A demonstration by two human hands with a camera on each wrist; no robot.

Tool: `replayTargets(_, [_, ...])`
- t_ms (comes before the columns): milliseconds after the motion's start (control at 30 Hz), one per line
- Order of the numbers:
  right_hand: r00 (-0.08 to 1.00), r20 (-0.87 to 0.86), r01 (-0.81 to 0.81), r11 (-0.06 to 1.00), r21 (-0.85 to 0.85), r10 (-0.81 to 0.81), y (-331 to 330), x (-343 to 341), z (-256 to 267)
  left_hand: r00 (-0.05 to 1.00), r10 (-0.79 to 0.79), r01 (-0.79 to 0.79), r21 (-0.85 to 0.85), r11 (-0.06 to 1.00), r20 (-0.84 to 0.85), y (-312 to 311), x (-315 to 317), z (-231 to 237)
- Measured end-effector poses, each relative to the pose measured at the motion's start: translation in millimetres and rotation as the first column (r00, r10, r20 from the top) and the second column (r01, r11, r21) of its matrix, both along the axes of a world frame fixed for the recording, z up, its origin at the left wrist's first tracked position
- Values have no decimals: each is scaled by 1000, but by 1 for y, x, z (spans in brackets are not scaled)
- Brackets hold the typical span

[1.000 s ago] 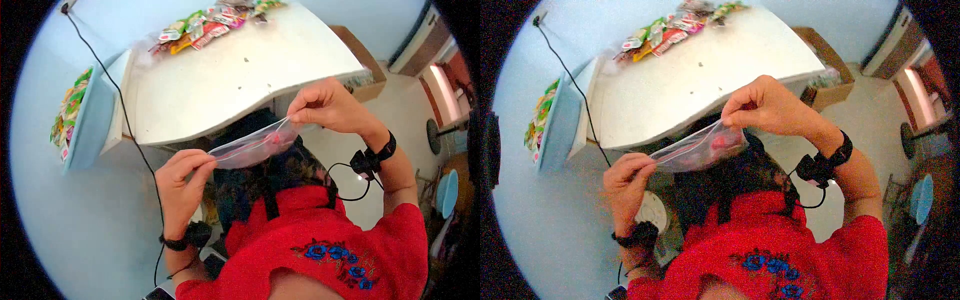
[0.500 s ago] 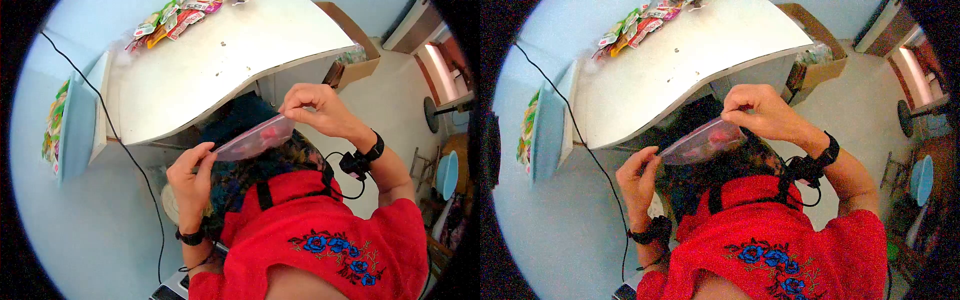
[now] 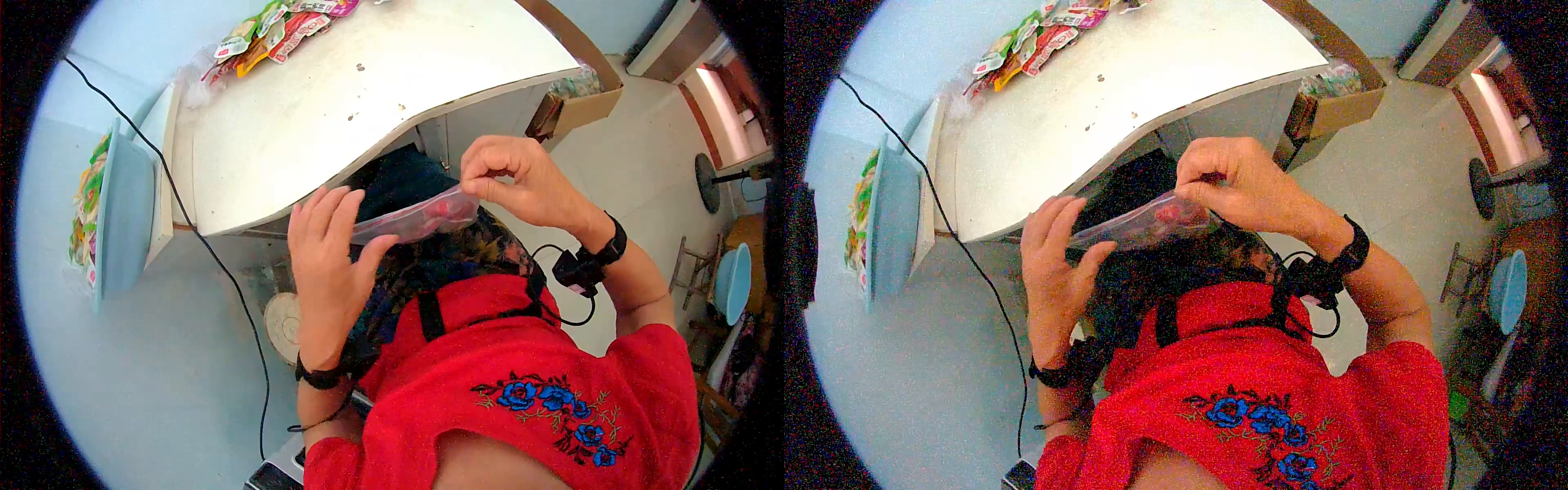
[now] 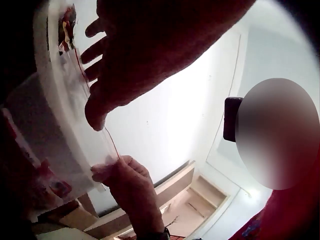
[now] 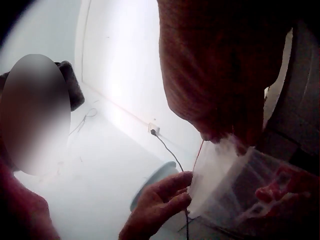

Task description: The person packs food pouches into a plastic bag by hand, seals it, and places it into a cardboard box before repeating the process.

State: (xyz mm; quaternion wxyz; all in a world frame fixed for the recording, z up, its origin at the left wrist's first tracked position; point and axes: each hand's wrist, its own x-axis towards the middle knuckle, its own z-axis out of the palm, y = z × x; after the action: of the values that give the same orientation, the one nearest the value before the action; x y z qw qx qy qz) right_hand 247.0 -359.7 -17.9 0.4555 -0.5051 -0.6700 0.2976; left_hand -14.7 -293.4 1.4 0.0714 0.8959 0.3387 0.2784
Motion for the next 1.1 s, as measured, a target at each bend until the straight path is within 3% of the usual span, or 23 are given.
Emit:
replayTargets(200, [999, 35, 11, 1000, 4, -11, -3, 1, 1, 991, -124, 130, -190, 973, 40, 8, 15, -9])
replayTargets(267, [999, 48, 5, 1000, -17, -4, -3, 5, -1, 986, -114, 134, -181, 974, 118, 8, 20, -10])
replayTargets(333, [998, -60, 5, 999, -54, -9, -3, 6, -6, 982, -122, 154, -235, 960, 144, 6, 19, -10])
replayTargets(367, [993, -114, 3, 997, -73, -11, -2, 6, -7, 981, -115, 150, -238, 960, 154, 5, 18, -10])
replayTargets(467, [998, -60, 11, 1000, -10, -12, 0, 3, -3, 982, -97, 136, -245, 960, 165, 3, 16, -13])
replayTargets(567, [984, -107, -140, 990, 1, 139, 3, -2, -15, 984, -103, 136, -242, 961, 142, 2, 15, -13])
replayTargets(667, [970, -225, -127, 980, -154, 90, 3, 0, -20, 986, -114, 140, -231, 963, 123, 2, 15, -13])
replayTargets(867, [983, -182, -3, 994, -107, -17, -5, 1, -6, 999, -44, 44, -86, 995, -2, 5, -11, -12])
replayTargets(1100, [977, -202, 41, 992, -123, -65, -23, 5, 4, 989, -116, 130, -176, 976, 87, 1, -16, 5])
